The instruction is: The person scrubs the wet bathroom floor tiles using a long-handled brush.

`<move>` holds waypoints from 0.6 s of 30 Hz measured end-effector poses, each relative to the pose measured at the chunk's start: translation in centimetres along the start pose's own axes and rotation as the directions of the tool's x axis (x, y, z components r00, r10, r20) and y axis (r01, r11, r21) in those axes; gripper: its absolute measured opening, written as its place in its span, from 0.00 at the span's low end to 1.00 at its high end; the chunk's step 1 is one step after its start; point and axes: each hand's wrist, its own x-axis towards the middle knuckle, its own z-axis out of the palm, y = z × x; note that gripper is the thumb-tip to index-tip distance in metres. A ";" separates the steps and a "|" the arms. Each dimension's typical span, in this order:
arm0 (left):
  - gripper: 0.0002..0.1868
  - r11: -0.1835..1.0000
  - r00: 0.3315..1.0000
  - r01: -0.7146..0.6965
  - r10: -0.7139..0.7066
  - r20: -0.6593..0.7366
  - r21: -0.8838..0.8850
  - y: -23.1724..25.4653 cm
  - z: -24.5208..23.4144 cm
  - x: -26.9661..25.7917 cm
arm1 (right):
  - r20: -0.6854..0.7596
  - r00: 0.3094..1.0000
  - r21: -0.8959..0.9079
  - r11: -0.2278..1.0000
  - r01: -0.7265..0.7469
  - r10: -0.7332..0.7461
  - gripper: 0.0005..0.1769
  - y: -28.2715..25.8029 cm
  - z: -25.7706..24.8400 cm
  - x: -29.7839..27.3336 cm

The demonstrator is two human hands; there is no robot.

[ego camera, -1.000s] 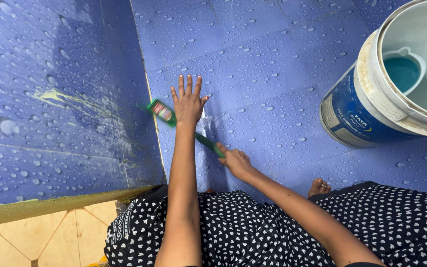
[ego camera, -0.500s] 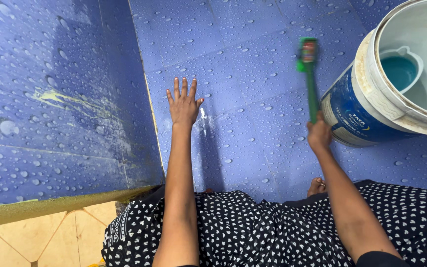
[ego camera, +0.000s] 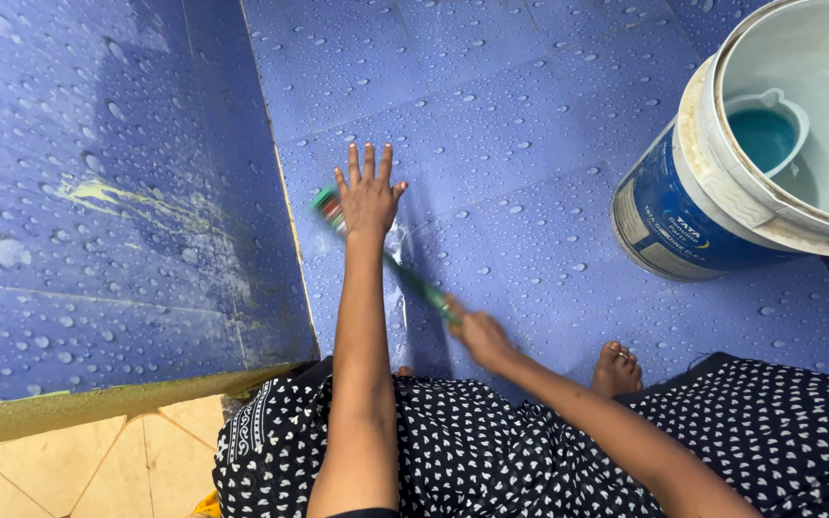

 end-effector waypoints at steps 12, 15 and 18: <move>0.40 0.999 1.000 0.021 -0.022 -0.012 -0.027 0.5 0.1 0.7 | -0.414 0.899 -0.096 0.976 -0.197 0.141 0.34 15.2 -9.9 1.7; 0.40 1.000 1.000 0.020 -0.020 -0.010 -0.020 0.6 0.2 0.6 | -0.555 0.778 -0.020 0.930 -0.366 0.294 0.35 18.0 -14.2 0.1; 0.40 0.999 1.000 0.026 -0.027 -0.016 -0.020 0.4 0.2 0.7 | -0.577 0.713 0.037 0.886 -0.463 0.397 0.35 17.9 -14.5 -0.7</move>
